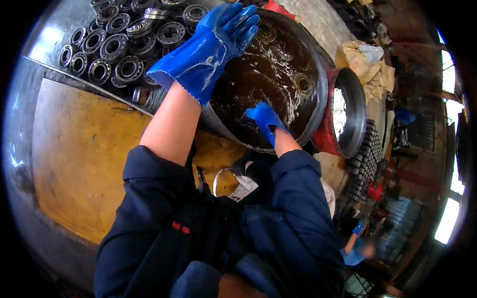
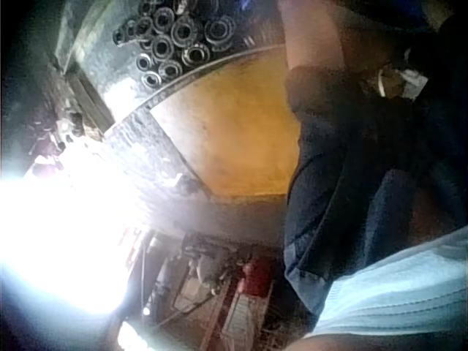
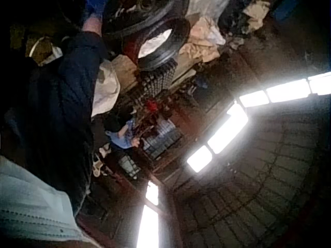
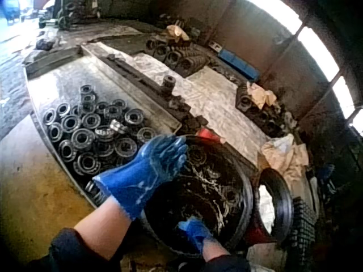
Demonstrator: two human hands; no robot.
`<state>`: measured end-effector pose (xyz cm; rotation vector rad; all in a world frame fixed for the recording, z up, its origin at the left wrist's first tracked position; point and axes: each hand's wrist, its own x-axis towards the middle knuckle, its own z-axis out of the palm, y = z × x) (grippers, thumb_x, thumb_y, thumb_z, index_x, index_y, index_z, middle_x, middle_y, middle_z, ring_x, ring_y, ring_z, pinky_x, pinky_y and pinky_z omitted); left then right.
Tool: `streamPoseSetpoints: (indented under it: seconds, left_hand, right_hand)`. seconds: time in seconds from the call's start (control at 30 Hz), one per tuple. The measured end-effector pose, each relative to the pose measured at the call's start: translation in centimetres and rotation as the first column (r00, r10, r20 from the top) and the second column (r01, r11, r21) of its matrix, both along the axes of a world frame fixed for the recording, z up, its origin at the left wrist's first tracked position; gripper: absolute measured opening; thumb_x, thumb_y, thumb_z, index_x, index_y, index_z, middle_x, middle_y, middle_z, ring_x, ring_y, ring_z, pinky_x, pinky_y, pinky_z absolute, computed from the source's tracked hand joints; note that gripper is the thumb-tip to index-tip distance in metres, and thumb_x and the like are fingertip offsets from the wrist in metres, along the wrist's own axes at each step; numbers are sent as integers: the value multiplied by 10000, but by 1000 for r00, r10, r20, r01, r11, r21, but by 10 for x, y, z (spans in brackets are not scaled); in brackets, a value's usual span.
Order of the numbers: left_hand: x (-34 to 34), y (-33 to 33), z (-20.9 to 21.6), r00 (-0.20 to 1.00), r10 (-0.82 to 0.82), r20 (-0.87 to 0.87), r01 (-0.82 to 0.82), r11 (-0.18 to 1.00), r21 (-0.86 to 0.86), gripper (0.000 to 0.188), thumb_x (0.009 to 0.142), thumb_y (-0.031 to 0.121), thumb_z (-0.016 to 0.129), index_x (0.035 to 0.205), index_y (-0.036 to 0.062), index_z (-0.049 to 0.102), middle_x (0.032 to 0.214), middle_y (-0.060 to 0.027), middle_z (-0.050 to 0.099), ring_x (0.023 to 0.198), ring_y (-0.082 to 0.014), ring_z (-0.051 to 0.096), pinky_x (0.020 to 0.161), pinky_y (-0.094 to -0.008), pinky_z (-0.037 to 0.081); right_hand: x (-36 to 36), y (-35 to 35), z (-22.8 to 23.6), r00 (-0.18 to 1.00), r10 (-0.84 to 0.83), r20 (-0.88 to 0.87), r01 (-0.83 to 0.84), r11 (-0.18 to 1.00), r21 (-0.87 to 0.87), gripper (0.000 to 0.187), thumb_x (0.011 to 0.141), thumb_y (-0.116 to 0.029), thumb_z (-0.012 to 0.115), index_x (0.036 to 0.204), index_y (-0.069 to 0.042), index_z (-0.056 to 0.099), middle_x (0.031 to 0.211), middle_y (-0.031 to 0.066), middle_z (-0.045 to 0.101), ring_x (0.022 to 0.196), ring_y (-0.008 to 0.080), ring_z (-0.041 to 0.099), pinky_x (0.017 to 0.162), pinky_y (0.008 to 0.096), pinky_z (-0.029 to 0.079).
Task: The person repeatedly dips metal bearings into a dark liquid in a bucket, rubs them by hand, and places them into a metal tray. The process is repeated for multiple bearings throughout the clip.
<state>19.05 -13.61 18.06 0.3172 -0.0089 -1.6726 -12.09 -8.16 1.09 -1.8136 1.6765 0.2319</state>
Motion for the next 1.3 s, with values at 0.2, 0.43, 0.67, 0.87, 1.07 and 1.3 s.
streamPoseSetpoints:
  seconds: [0.2, 0.43, 0.67, 0.87, 1.07, 1.3]
  left_hand:
    - [16, -2, -6, 996, -27, -84, 44, 977, 208, 283, 1045, 332, 535, 1170, 121, 676, 1228, -81, 722, 1110, -295, 683, 885, -446, 577]
    - [0, 2, -1, 999, -9, -52, 8, 1000, -29, 383, 1076, 354, 465, 1287, 84, 637, 1344, -139, 671, 1206, -326, 663, 930, -451, 591]
    - [7, 11, 0, 998, 48, -35, -47, 999, 28, 318, 1044, 331, 532, 1256, 110, 619, 1275, -129, 700, 1124, -303, 687, 917, -453, 583]
    - [12, 11, -7, 998, 42, -52, -41, 999, 15, 341, 1015, 326, 580, 1295, 132, 608, 1317, -101, 682, 1134, -279, 677, 923, -450, 574]
    - [27, 17, -19, 997, 65, -44, -63, 997, 44, 344, 1018, 329, 575, 1299, 133, 602, 1315, -112, 682, 1133, -279, 680, 911, -447, 580]
    - [21, 14, -3, 998, 64, 3, -64, 994, 88, 296, 1056, 337, 493, 1210, 136, 645, 1251, -118, 721, 1138, -308, 691, 888, -456, 581]
  right_hand:
    - [85, -1, 32, 524, 649, -551, -649, 724, 236, 422, 788, -316, 745, 1145, -92, 728, 1135, 181, 734, 1076, 371, 704, 908, 499, 577]
    - [-23, -7, -19, 985, 130, -109, -134, 990, -32, 419, 796, -330, 728, 1120, -66, 733, 1111, 221, 727, 1041, 407, 701, 896, 526, 564]
    - [59, 1, 27, 478, 719, -506, -739, 639, 210, 354, 793, -256, 753, 1082, -53, 728, 1096, 208, 733, 1000, 420, 694, 866, 513, 558]
    - [28, 7, 9, 984, -10, -178, 9, 1000, -6, 397, 804, -203, 741, 1159, -31, 704, 1110, 215, 734, 1095, 426, 677, 887, 467, 558]
    - [77, 12, 23, 836, 457, -305, -460, 885, 64, 384, 801, -254, 742, 1144, -81, 740, 1121, 170, 748, 1099, 367, 702, 913, 480, 564]
    - [60, 8, 19, 761, 461, -456, -492, 869, 57, 366, 802, -330, 739, 1075, -88, 771, 1127, 186, 743, 1079, 355, 712, 894, 494, 571]
